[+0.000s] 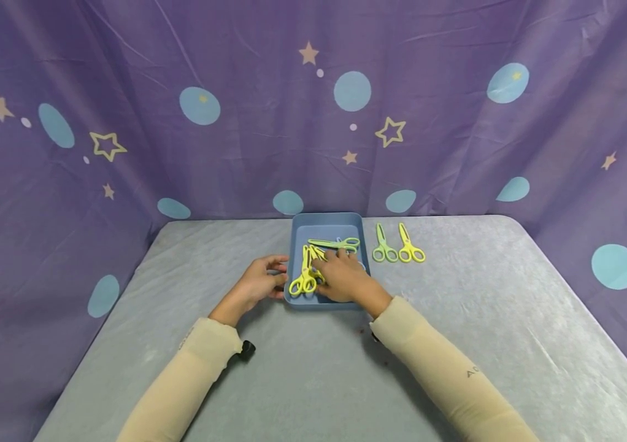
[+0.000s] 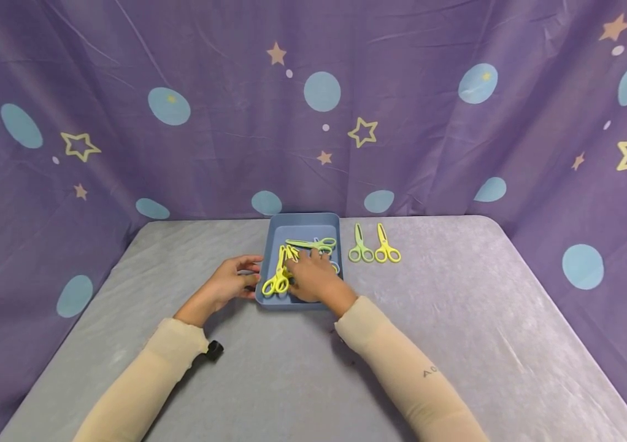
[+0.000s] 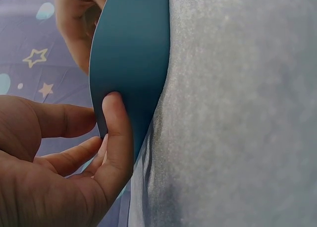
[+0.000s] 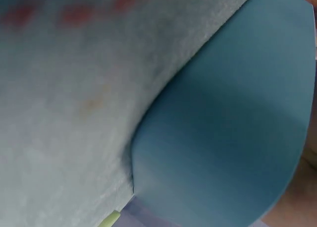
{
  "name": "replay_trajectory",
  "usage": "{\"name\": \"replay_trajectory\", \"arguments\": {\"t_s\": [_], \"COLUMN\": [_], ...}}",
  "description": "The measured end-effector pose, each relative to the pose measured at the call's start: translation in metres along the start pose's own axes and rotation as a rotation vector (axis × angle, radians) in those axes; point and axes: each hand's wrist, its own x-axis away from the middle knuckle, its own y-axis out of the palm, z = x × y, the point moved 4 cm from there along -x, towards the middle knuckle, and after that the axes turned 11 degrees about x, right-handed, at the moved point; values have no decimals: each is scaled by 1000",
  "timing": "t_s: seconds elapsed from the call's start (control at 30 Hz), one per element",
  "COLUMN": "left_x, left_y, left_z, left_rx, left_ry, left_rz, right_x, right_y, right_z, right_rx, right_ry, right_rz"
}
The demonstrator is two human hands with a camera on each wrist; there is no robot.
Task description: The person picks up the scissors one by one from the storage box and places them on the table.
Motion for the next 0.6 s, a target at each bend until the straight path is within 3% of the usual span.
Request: {"name": "replay_trajectory", "arguments": {"t_s": [0.6], "left_x": [2], "left_y": [1], "left_z": [1], "left_rx": [-2], "left_ry": [2], "left_rz": [-1], "right_x": [-9], "right_y": [7], "right_z": [-4], "right_rx": [-43], "right_ry": [-11], "right_rz": [-49]}}
